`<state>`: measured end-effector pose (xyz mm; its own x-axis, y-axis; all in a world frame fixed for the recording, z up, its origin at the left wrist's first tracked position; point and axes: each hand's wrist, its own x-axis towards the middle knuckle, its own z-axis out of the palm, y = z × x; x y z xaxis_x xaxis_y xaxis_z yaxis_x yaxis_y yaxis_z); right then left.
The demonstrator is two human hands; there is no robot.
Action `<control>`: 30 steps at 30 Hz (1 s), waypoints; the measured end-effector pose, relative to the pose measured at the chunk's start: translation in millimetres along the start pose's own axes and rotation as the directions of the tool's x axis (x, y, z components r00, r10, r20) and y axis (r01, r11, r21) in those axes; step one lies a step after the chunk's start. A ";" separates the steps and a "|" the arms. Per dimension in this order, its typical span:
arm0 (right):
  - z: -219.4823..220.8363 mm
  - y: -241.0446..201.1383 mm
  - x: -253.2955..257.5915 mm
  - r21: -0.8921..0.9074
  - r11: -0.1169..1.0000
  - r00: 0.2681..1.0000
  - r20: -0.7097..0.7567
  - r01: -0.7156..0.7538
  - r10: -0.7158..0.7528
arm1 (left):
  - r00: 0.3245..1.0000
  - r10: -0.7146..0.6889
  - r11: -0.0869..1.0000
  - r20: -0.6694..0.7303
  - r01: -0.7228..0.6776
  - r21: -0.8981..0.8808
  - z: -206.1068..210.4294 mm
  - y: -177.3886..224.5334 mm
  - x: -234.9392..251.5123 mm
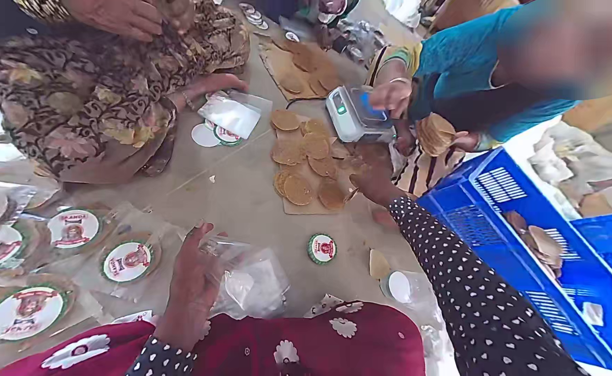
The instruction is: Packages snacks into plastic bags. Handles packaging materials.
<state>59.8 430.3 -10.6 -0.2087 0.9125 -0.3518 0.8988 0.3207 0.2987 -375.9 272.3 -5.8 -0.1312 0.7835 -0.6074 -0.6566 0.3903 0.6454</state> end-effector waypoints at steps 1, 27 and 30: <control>-1.2 0.4 -10.6 0.024 0.999 0.999 0.027 -0.028 0.027 | 1.000 0.001 1.000 0.004 -0.001 -0.001 -0.7 0.2 -0.8; -13.2 -140.4 -168.1 0.968 0.248 0.658 -0.207 0.031 0.724 | 0.973 -0.211 0.888 0.096 0.232 -0.398 -10.3 3.2 -7.9; -80.2 -198.8 -197.5 0.834 0.007 0.654 -0.437 0.551 0.617 | 0.969 -0.241 0.899 0.056 0.245 -0.362 -7.4 4.8 -12.7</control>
<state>-108.6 206.7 70.6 0.2499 0.9059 0.3420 0.2127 0.2932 -0.9321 -382.9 260.6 1.6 0.0732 0.6922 -0.7180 -0.8917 0.3679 0.2638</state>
